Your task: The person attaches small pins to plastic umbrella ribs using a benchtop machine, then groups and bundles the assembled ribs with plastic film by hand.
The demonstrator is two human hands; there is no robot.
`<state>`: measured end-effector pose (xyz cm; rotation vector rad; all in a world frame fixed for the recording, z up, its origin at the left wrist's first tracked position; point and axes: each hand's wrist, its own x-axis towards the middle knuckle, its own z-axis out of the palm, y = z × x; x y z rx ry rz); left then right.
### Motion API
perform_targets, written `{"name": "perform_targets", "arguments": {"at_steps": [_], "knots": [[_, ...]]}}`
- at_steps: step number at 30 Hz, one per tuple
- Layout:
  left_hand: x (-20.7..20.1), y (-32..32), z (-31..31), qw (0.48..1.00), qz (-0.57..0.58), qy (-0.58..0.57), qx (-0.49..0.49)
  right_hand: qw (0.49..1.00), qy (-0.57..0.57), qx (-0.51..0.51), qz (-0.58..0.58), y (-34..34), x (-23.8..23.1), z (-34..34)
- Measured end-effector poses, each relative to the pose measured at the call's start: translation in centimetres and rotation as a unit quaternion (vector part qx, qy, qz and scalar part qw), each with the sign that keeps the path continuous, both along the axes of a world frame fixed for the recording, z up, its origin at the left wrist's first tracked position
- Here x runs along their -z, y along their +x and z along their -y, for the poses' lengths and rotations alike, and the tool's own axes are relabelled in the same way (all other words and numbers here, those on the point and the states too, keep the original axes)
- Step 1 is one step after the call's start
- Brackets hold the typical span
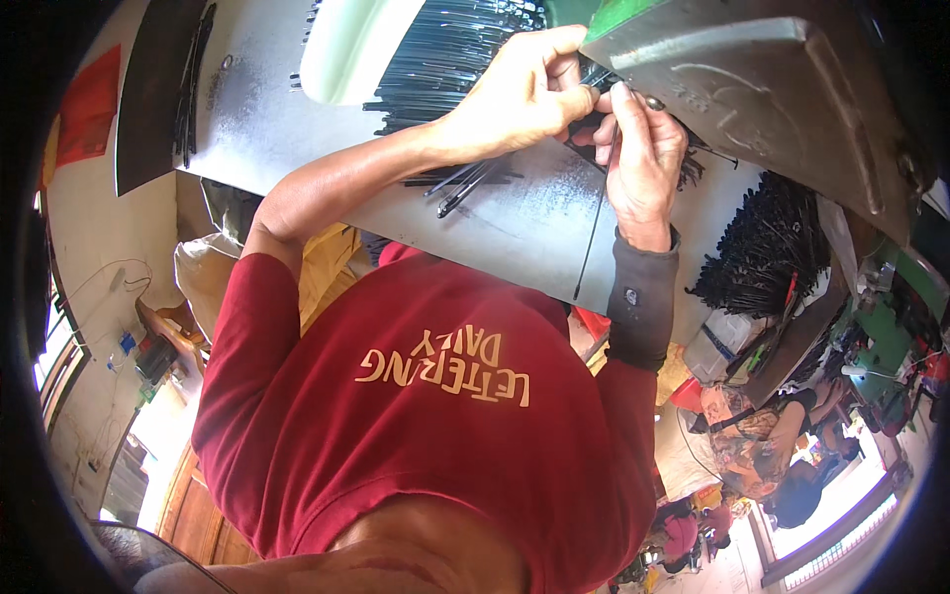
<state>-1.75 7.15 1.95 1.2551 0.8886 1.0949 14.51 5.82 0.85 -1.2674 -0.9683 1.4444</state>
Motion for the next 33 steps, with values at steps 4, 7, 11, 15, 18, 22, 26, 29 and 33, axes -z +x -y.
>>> {"name": "perform_targets", "arguments": {"at_steps": [4, 7, 11, 15, 18, 22, 26, 29, 33], "knots": [[0.0, -0.2, 0.0, 0.999, 0.04, -0.019, 0.02, 0.998, -0.015, -0.061, -0.015, 0.7, 0.8, -0.4], [1.1, -0.5, -0.3, 0.994, 0.083, -0.047, 0.057, 0.983, -0.074, -0.115, -0.122, 1.6, -0.1, -0.9], [1.9, -0.4, -0.3, 0.984, 0.149, -0.085, 0.058, 0.99, -0.064, -0.115, 0.046, 0.2, -0.4, 1.1], [2.3, 0.5, -0.3, 0.979, 0.123, -0.152, 0.061, 0.976, -0.12, -0.177, -0.045, -0.9, 0.8, 3.7], [1.1, 0.3, -0.2, 0.978, 0.103, -0.171, 0.066, 0.975, -0.119, -0.174, -0.073, -1.4, 0.9, 4.0], [0.9, 0.6, 0.1, 0.985, 0.07, -0.152, 0.037, 0.973, -0.11, -0.175, -0.099, -1.1, 1.0, 4.4], [0.5, -0.2, -0.2, 0.993, 0.053, -0.097, 0.042, 0.98, -0.1, -0.156, -0.072, -1.6, -0.5, 4.3], [0.6, -0.6, -0.2, 0.99, 0.046, -0.132, 0.01, 0.977, -0.081, -0.17, -0.105, -0.5, -0.5, 4.0], [0.6, 0.0, 0.1, 0.978, 0.112, -0.175, 0.017, 0.976, -0.096, -0.18, -0.082, -0.9, -0.6, 4.0]]}}
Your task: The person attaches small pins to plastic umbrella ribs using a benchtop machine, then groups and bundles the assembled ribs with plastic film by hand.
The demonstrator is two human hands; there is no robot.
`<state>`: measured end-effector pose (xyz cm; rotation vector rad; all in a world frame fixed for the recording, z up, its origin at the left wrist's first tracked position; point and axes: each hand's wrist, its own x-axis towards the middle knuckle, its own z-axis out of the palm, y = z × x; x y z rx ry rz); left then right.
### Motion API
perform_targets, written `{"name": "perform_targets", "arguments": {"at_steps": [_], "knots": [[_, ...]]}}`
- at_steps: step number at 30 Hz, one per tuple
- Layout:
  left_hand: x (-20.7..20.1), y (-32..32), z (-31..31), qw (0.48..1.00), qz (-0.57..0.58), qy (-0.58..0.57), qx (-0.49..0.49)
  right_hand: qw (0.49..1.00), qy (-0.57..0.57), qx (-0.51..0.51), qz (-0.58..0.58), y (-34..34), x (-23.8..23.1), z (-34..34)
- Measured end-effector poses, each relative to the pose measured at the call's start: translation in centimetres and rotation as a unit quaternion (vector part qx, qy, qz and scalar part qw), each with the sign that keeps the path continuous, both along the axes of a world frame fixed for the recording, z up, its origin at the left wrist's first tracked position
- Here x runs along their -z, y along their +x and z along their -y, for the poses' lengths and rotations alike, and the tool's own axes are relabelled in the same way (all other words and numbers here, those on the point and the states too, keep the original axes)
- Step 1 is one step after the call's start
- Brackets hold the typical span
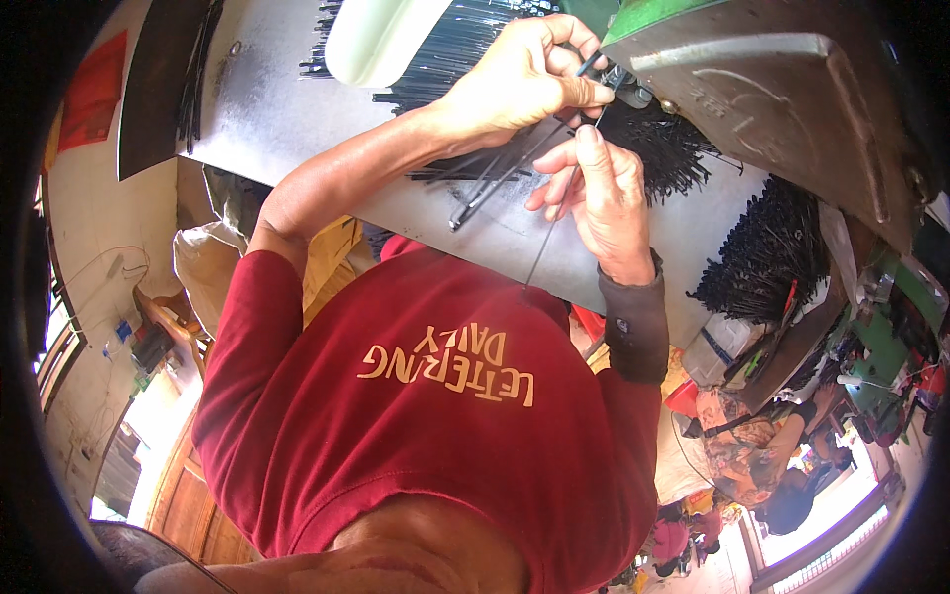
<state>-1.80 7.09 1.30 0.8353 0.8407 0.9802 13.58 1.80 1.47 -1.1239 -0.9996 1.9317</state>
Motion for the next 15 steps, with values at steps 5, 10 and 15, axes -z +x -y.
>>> {"name": "perform_targets", "arguments": {"at_steps": [5, 10, 15], "knots": [[-1.1, 0.1, 0.1, 1.0, 0.007, 0.006, -0.023, 1.0, 0.009, -0.004, 0.025, -0.1, 0.0, -0.2], [0.2, 1.3, -0.7, 0.998, 0.061, 0.018, -0.019, 0.999, 0.002, 0.042, 0.003, 0.4, 0.5, -0.5], [-0.9, 1.6, -0.2, 1.0, -0.008, -0.004, -0.024, 0.997, 0.0, 0.073, 0.032, 0.2, 0.4, -0.6]]}}
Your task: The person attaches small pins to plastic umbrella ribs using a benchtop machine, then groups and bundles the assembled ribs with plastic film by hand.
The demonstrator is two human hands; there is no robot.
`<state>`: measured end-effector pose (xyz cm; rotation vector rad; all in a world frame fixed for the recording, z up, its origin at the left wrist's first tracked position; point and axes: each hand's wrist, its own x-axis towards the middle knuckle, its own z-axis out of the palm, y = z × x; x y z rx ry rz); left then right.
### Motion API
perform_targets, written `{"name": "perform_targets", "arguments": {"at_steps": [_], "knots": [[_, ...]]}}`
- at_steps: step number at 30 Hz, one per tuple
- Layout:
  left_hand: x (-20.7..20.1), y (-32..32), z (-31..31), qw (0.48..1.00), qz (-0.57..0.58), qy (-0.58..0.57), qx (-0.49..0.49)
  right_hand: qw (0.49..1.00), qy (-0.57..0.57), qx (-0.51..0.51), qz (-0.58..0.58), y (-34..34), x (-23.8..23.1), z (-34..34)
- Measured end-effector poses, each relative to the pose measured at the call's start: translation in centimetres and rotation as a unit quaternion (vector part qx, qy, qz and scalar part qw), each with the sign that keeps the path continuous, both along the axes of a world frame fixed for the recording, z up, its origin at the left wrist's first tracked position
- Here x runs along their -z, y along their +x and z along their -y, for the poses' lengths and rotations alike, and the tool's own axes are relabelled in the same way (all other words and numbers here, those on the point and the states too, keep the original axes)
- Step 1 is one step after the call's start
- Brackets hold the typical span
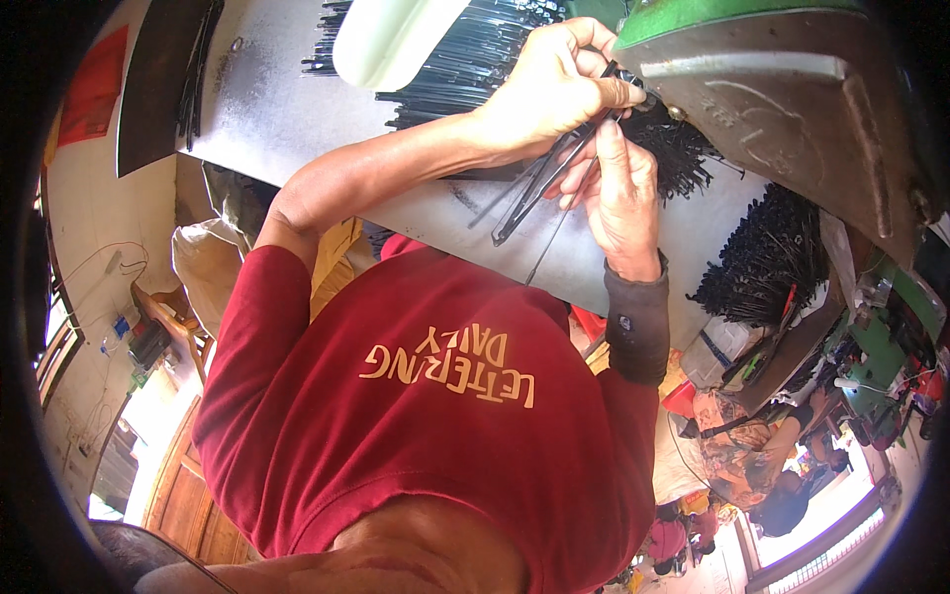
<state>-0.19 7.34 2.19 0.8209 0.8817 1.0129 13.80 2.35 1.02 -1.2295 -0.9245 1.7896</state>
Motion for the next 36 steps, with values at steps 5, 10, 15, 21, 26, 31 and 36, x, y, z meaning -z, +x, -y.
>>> {"name": "perform_targets", "arguments": {"at_steps": [5, 10, 15, 21, 26, 31, 36], "knots": [[1.0, 0.6, 0.1, 0.999, 0.014, 0.019, -0.035, 0.999, 0.018, -0.01, 0.025, 0.2, 0.1, -0.2], [1.7, 1.1, 0.1, 0.998, -0.001, 0.024, -0.061, 0.998, 0.037, -0.008, 0.044, -0.1, 0.2, -0.1], [1.4, 1.0, 0.3, 0.998, 0.001, 0.026, -0.052, 0.997, 0.042, -0.004, 0.062, -0.2, 0.1, -0.1], [1.2, 1.0, 0.3, 0.997, 0.008, 0.036, -0.064, 0.996, 0.045, -0.004, 0.074, -0.1, 0.2, -0.3], [0.8, 0.4, 0.3, 0.997, -0.016, 0.041, -0.057, 0.995, 0.057, -0.012, 0.083, -0.1, 0.4, -0.3], [1.1, 0.6, 0.3, 0.998, -0.013, 0.034, -0.053, 0.998, 0.03, -0.001, 0.048, -0.1, 0.2, -0.2], [1.4, 0.5, -0.3, 1.0, -0.017, 0.001, -0.026, 0.999, -0.012, 0.033, -0.002, -0.7, 0.0, 0.8]]}}
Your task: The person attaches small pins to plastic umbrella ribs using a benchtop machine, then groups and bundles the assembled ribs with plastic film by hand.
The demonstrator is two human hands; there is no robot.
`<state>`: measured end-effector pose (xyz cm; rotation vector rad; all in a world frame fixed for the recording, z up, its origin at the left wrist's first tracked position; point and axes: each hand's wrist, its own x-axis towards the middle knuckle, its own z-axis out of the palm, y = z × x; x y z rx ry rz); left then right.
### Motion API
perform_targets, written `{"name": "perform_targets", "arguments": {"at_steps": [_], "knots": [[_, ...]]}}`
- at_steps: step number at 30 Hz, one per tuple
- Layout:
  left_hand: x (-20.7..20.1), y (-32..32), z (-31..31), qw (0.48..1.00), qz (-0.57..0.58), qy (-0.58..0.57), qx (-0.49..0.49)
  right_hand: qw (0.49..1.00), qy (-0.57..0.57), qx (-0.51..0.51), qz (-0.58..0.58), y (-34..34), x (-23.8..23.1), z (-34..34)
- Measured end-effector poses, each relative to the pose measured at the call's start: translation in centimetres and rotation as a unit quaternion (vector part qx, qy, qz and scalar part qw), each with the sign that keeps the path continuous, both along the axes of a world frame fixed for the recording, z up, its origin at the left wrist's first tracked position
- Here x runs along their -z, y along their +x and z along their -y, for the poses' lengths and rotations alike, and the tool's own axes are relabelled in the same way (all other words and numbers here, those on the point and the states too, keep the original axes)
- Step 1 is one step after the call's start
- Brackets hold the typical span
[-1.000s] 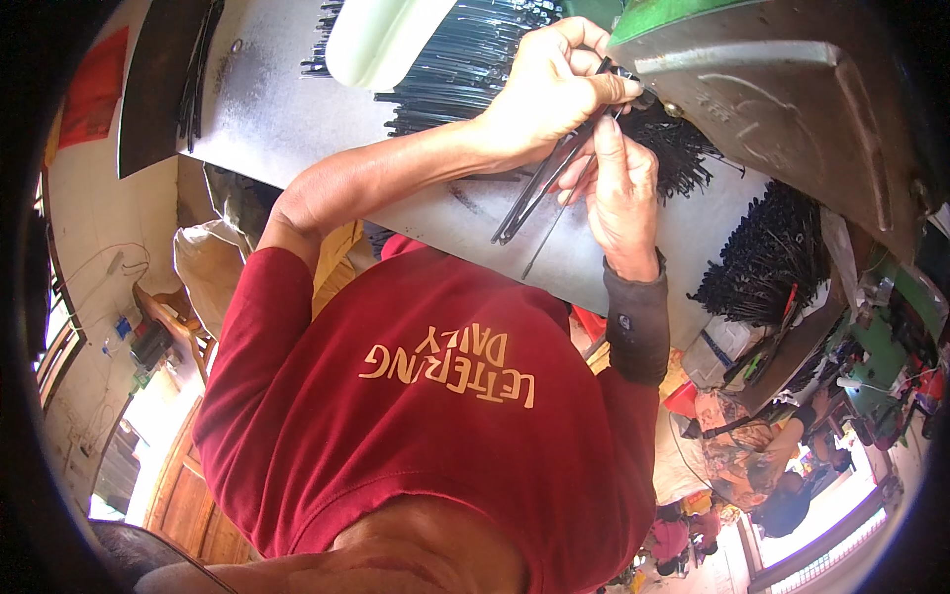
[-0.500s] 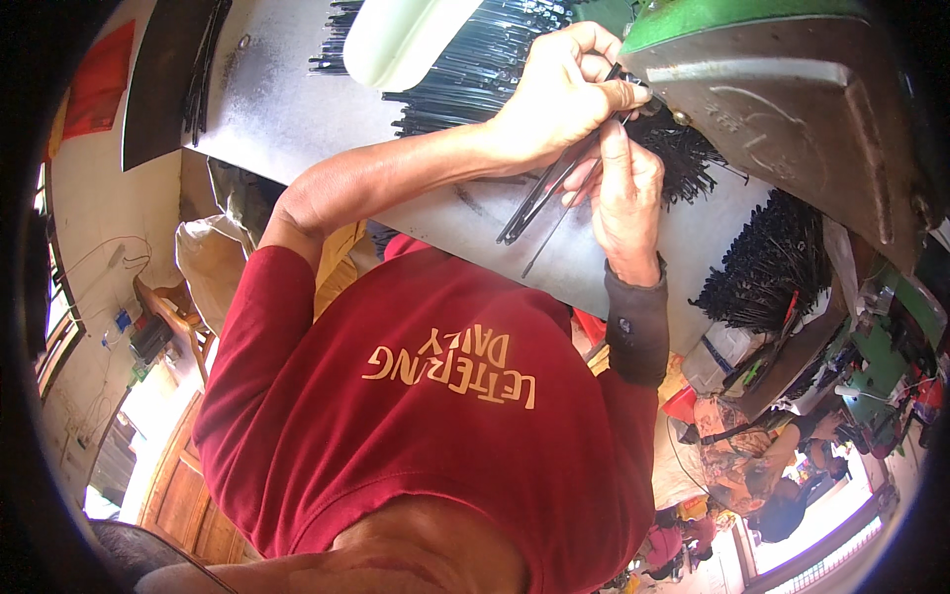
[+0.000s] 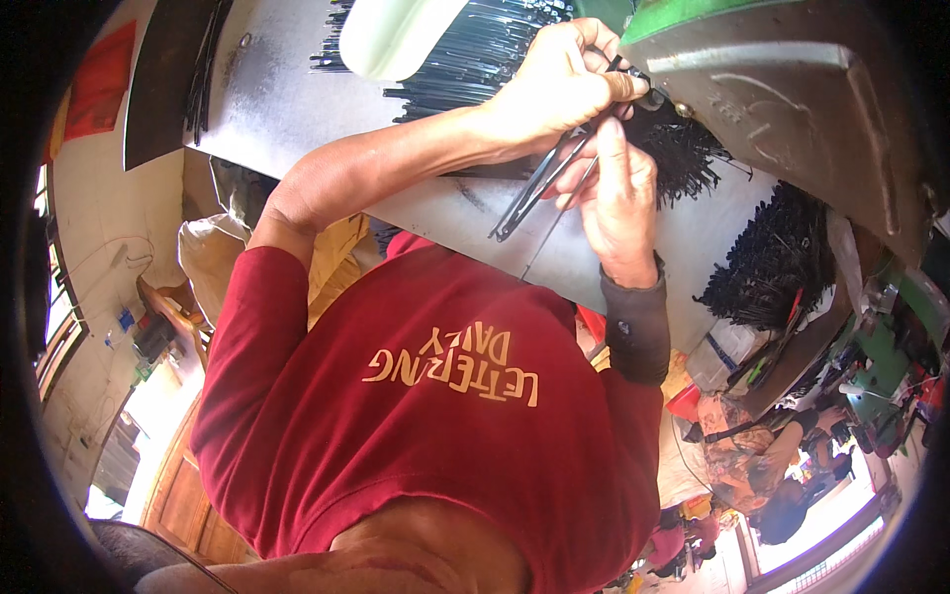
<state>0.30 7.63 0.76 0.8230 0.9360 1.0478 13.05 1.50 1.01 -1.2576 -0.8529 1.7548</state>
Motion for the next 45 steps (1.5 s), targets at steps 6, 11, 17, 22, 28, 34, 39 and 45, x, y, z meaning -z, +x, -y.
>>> {"name": "perform_targets", "arguments": {"at_steps": [6, 11, 17, 22, 28, 34, 39, 45], "knots": [[0.3, 0.3, -0.2, 0.998, 0.037, 0.035, -0.023, 0.991, 0.065, -0.066, 0.097, -2.6, 0.2, 4.2], [-1.6, -1.4, 0.1, 0.998, 0.033, 0.061, -0.006, 0.972, 0.168, -0.077, 0.143, -2.0, -0.6, 4.5], [-6.4, -14.3, 1.5, 0.878, -0.444, 0.117, -0.136, 0.678, 0.471, -0.056, 0.562, 3.9, 0.4, 0.7], [-3.0, -17.6, 4.9, 0.54, -0.747, 0.363, -0.134, 0.703, 0.466, -0.039, 0.536, 4.9, 2.0, -0.5], [1.1, -9.1, 12.1, 0.75, -0.565, 0.343, 0.034, 0.745, 0.432, -0.02, 0.509, 4.2, 1.0, -0.1], [3.0, -8.5, 13.0, 0.71, -0.573, 0.409, 0.005, 0.751, 0.416, -0.013, 0.512, 3.4, 0.1, 0.8], [2.2, -8.7, 12.9, 0.693, -0.593, 0.41, 0.015, 0.771, 0.4, -0.01, 0.495, 3.5, 0.2, 1.2], [1.7, -8.4, 12.7, 0.694, -0.6, 0.396, 0.036, 0.79, 0.37, -0.003, 0.488, 3.7, 0.2, 2.4]]}}
